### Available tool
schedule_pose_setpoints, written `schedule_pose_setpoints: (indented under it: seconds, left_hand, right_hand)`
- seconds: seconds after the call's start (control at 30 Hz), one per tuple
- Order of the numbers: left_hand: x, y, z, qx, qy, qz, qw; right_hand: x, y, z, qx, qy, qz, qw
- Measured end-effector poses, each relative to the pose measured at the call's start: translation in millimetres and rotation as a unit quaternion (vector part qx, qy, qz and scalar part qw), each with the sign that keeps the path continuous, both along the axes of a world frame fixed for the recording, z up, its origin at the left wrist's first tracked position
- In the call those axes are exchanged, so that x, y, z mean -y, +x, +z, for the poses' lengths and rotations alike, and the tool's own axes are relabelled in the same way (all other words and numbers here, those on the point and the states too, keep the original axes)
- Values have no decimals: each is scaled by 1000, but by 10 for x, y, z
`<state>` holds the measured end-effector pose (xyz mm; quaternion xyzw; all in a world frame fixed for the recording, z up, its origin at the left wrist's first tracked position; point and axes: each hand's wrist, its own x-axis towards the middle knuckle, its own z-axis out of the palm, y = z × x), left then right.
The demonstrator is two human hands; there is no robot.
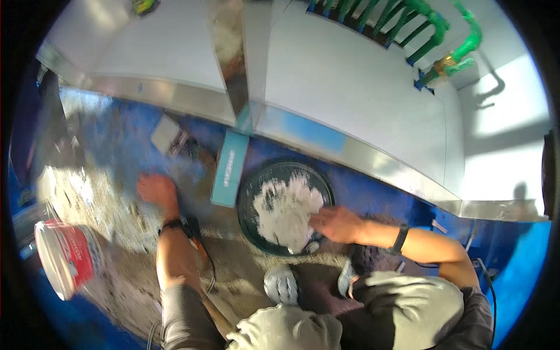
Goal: Apply white grout or putty around plumbing pipe penetrations on a white tiled surface.
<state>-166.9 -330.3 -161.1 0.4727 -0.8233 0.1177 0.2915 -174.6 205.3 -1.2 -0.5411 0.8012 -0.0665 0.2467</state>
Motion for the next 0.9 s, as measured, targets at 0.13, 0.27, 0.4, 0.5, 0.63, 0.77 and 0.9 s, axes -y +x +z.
schedule_pose_setpoints:
  seconds: [0.13,0.27,0.4,0.5,0.63,0.77,0.9]
  left_hand:
    - [89,315,125,3,27,-1,1000]
    - [34,279,176,15,49,25,998]
    - [27,226,221,25,62,43,997]
    - [49,199,214,22,57,43,997]
    - [53,197,192,18,66,41,997]
    - [80,194,139,9,42,36,998]
    - [226,299,8,9,0,41,999]
  right_hand:
    - [97,155,-441,-96,-99,40,990]
    - [46,151,-575,-132,-145,47,979]
    - [21,117,-601,-130,-137,45,981]
    - [27,145,-647,-118,-134,59,982]
    - [101,186,-546,1,-94,-14,995]
    - [158,165,-243,209,-52,-111,970]
    - [328,-319,906,390,-133,-161,897]
